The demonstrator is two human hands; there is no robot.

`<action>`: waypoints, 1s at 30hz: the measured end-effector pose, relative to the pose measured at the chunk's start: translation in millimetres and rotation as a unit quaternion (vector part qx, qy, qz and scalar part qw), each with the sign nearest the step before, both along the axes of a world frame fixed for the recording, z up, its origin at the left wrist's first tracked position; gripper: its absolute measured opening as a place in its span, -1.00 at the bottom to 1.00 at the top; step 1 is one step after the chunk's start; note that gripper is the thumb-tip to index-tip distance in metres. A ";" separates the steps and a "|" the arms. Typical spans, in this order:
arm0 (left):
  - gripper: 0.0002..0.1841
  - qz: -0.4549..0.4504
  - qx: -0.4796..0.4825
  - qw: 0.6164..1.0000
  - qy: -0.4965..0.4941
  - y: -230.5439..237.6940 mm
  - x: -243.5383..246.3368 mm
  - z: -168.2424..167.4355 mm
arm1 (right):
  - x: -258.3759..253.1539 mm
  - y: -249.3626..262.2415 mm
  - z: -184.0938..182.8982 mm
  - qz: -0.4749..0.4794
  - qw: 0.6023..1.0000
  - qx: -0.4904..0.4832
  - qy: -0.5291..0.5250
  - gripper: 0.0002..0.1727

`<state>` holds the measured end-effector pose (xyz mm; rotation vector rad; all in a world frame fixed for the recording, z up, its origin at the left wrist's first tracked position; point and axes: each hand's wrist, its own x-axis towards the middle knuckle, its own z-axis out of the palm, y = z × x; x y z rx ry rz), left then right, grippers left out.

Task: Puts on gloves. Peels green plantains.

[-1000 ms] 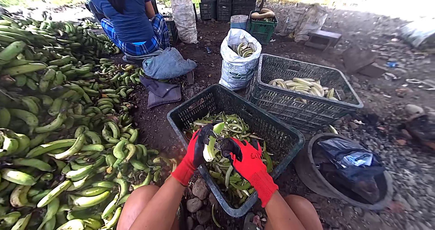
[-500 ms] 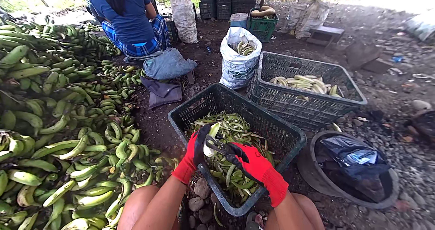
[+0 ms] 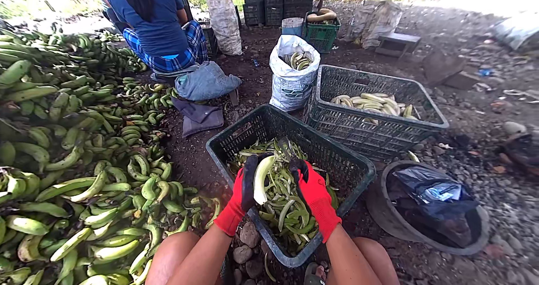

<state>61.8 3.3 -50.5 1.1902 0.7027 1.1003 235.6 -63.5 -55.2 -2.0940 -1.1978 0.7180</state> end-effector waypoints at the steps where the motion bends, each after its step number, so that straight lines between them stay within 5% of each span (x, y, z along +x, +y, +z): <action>1: -0.45 -0.004 0.002 1.000 0.002 1.6 -0.4 -0.2 | 6.0 0.9 -7.5 -0.031 0.996 0.027 0.074 -0.42; 6: -0.52 0.017 -0.022 0.977 0.211 12.3 -18.5 -13.7 | 18.1 -6.4 -21.6 -0.066 0.877 0.146 0.453 -0.59; 9: -0.49 -0.029 -0.109 0.937 0.330 19.2 -18.8 -30.7 | 24.8 -18.2 -16.6 -0.059 0.817 0.217 0.531 -0.60; 11: -0.55 -0.100 -0.119 0.943 0.295 38.7 0.8 -23.8 | 34.7 -26.6 -11.3 -0.043 0.788 0.301 0.535 -0.57; 16: -0.52 -0.210 -0.002 0.976 0.063 70.3 115.0 118.8 | 72.0 -61.0 -3.1 -0.004 0.723 0.419 0.550 -0.48; 18: -0.52 -0.169 0.022 0.980 0.108 68.6 145.3 164.2 | 88.2 -71.8 -3.7 -0.008 0.716 0.441 0.541 -0.50; 20: -0.50 -0.148 0.105 0.958 0.222 65.4 156.8 167.0 | 103.2 -80.4 -10.3 -0.009 0.723 0.444 0.530 -0.51; 22: -0.56 -0.172 0.196 0.891 0.371 62.3 151.3 128.7 | 116.1 -87.1 -16.0 -0.011 0.733 0.435 0.523 -0.44; 26: -0.52 -0.363 0.244 0.652 0.619 44.2 123.2 12.2 | 131.4 -97.8 -15.7 0.007 0.741 0.424 0.520 -0.41; 28: -0.11 -0.461 0.203 0.532 0.681 18.9 114.1 -41.4 | 138.4 -104.7 -16.7 0.025 0.751 0.417 0.511 -0.35; 30: 0.26 -0.509 0.180 0.453 0.709 -9.4 100.2 -85.0 | 142.8 -111.4 -17.0 0.037 0.755 0.413 0.508 -0.32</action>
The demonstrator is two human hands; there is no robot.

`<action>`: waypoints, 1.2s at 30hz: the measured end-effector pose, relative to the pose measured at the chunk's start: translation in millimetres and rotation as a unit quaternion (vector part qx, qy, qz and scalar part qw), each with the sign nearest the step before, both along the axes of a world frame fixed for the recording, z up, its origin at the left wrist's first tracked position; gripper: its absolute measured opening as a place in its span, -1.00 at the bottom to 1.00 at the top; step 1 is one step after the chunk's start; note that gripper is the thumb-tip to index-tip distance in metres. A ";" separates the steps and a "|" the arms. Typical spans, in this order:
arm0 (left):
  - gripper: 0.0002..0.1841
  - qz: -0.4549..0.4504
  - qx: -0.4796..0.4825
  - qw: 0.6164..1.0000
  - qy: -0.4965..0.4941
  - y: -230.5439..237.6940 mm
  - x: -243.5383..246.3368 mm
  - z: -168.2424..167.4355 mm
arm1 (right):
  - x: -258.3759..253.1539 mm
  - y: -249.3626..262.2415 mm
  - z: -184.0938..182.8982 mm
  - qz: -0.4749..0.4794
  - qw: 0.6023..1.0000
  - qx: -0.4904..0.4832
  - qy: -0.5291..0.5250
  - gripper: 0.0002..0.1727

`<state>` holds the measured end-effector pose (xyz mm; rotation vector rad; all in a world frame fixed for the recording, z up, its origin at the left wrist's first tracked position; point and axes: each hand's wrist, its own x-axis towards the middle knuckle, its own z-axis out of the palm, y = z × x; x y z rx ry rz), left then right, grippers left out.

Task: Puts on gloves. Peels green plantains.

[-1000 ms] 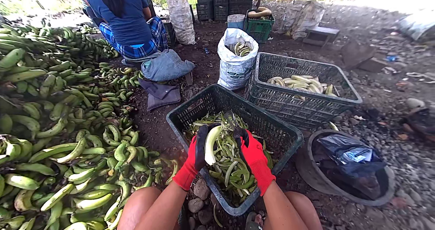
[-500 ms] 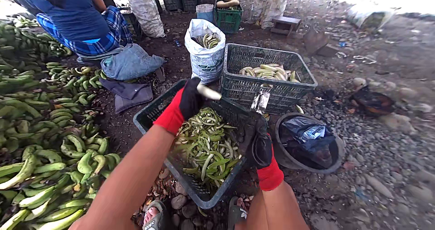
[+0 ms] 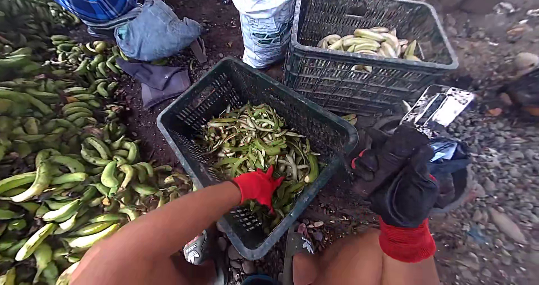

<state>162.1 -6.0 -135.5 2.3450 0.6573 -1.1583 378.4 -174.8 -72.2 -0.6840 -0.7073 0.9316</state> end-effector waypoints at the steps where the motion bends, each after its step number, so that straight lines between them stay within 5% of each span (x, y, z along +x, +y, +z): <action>1: 0.31 -0.017 -0.001 1.000 0.016 -10.4 -6.3 -11.5 | 1.1 -1.9 0.3 0.006 1.000 0.010 0.004 -0.33; 7: -0.14 -0.163 0.049 0.985 -0.040 23.9 5.1 0.9 | -2.0 -0.7 1.6 0.002 1.000 0.014 -0.012 -0.37; 12: -0.08 0.021 -0.057 0.986 -0.156 94.1 3.9 22.0 | -4.9 8.2 4.0 0.020 1.000 0.009 -0.001 -0.35; 17: 0.01 0.220 -0.277 0.874 -0.332 111.6 -21.8 54.8 | -1.6 14.1 3.9 0.013 0.999 0.012 -0.027 -0.35; 19: -0.07 0.219 -0.190 0.911 -0.293 125.1 -29.9 51.6 | -1.6 14.6 3.7 0.013 0.999 0.016 -0.032 -0.34; 21: -0.33 0.163 -0.004 0.971 -0.176 141.3 -36.2 47.2 | -1.1 13.7 2.9 0.011 0.999 0.021 -0.030 -0.34; 23: -0.38 0.138 0.145 0.979 -0.041 146.5 -38.3 47.3 | 0.7 10.5 1.4 0.018 0.999 0.023 -0.021 -0.35; 25: -0.37 0.137 0.217 0.967 -0.006 138.9 -34.2 56.1 | 1.4 8.0 1.9 0.021 0.999 0.024 -0.016 -0.36; 30: -0.61 -0.015 0.205 0.964 -0.169 106.3 -15.3 39.7 | 5.5 6.5 4.1 0.007 0.999 0.035 -0.020 -0.38; 34: -0.19 -0.084 0.148 0.985 -0.026 84.0 -9.8 -1.8 | -0.1 6.7 -2.4 0.016 0.999 0.034 0.024 -0.35; 36: -0.26 -0.081 0.162 0.983 -0.040 86.7 -4.9 -12.8 | -4.7 10.4 -1.1 0.019 0.997 0.026 0.068 -0.33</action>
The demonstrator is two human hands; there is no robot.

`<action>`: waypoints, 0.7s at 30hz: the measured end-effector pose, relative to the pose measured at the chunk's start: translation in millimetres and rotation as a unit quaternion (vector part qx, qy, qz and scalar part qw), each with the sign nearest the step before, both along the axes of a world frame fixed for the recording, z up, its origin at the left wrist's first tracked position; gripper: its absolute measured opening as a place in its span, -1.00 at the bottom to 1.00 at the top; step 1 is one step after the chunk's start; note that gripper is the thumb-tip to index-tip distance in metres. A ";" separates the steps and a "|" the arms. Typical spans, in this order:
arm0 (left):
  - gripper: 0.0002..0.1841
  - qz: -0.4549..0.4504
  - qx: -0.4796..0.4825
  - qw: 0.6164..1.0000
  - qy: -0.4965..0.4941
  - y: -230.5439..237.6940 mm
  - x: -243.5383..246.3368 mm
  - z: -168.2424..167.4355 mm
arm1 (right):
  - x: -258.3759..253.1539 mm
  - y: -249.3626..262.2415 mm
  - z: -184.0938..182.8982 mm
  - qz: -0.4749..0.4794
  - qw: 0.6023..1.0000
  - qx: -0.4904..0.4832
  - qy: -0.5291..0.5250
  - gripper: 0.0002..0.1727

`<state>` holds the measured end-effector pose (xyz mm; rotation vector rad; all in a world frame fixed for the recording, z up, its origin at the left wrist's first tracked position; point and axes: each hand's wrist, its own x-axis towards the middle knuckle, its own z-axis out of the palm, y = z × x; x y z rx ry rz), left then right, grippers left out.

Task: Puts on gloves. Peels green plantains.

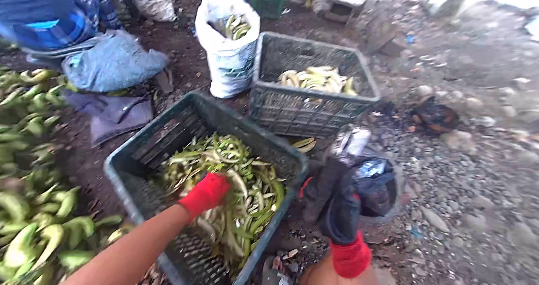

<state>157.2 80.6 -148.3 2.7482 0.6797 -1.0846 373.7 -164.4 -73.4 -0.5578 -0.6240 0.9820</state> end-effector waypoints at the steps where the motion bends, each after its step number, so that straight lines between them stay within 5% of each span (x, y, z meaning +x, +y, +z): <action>1: -0.30 -0.007 0.010 1.000 -0.004 2.2 4.4 -2.8 | -2.4 1.7 0.6 0.004 1.000 -0.007 0.021 -0.32; 7: -0.47 0.027 0.049 0.998 -0.005 10.7 5.0 19.8 | -6.6 11.1 4.0 0.013 0.999 -0.008 0.045 -0.43; 11: -0.39 0.189 -0.029 0.964 -0.182 22.7 -33.1 57.4 | -13.8 8.6 11.1 -0.012 0.999 -0.027 0.014 -0.49; 13: -0.45 0.319 -0.143 0.866 -0.359 16.5 -56.9 70.4 | -17.0 7.5 9.3 -0.004 1.000 -0.018 0.015 -0.52; 15: -0.50 0.449 -0.245 0.694 -0.506 -5.5 -68.3 81.4 | -22.0 5.7 8.7 -0.010 1.000 -0.022 -0.007 -0.48; 18: -0.57 0.492 -0.365 0.475 -0.632 -26.9 -79.0 84.9 | -36.6 3.5 15.7 -0.004 0.999 -0.026 -0.034 -0.47; 21: -0.58 0.475 -0.406 0.368 -0.689 -42.8 -77.0 76.0 | -53.4 2.2 22.2 0.024 0.999 -0.005 -0.042 -0.43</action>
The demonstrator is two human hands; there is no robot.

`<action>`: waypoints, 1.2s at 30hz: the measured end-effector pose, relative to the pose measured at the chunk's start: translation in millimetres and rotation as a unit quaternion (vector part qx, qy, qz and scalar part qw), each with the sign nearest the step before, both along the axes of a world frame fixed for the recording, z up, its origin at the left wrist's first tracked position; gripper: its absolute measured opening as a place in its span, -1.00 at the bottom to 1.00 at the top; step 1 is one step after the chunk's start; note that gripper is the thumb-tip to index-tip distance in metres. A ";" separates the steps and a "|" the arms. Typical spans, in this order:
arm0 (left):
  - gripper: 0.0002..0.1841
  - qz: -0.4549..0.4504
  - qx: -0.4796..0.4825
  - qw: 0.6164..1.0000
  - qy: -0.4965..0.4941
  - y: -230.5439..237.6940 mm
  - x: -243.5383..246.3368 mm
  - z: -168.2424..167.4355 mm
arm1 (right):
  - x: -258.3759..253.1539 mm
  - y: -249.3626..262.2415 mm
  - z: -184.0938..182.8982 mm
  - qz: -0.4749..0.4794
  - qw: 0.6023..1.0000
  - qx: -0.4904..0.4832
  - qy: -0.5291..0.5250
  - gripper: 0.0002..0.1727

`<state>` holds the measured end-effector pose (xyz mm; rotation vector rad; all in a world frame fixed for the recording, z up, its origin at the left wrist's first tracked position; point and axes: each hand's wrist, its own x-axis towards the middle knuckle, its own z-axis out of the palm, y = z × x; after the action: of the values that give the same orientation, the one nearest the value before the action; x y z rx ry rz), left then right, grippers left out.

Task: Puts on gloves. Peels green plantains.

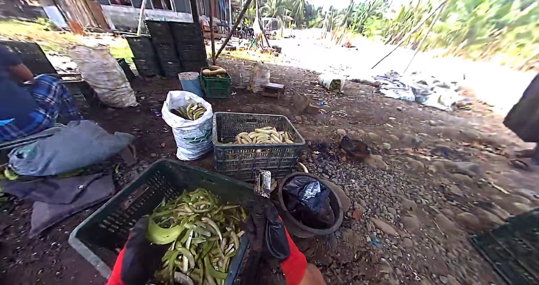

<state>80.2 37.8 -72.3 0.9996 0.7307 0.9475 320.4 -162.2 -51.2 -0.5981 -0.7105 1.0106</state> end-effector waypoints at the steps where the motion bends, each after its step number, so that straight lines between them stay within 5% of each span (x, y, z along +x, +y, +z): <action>1: -0.62 0.004 -0.011 1.000 -0.002 -4.9 -0.2 -4.6 | -7.4 0.6 1.3 0.009 1.000 -0.002 -0.006 -0.44; 8: -0.60 0.074 -0.094 0.992 0.050 -13.5 1.1 -19.1 | -49.5 3.3 -8.0 0.076 0.982 -0.090 -0.148 -0.51; 20: -0.61 0.043 -0.130 0.990 0.021 -25.1 3.2 -2.4 | -80.6 15.3 -11.8 0.111 0.970 -0.104 -0.188 -0.54; 30: -0.59 0.049 -0.031 0.995 0.077 -20.5 6.9 8.8 | -73.5 26.6 -2.0 0.064 0.971 -0.106 -0.207 -0.51; 33: -0.57 0.075 0.052 0.990 0.111 -28.2 8.5 27.4 | -71.3 25.6 4.2 0.006 0.917 -0.194 -0.349 -0.52; 36: -0.55 0.075 0.122 0.984 0.106 -24.5 9.6 31.7 | -68.5 31.9 6.4 -0.006 0.762 -0.265 -0.591 -0.38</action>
<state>89.9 13.3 -40.6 1.2881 0.8926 1.0899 251.9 -130.3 -44.8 -1.8185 -1.5250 0.7187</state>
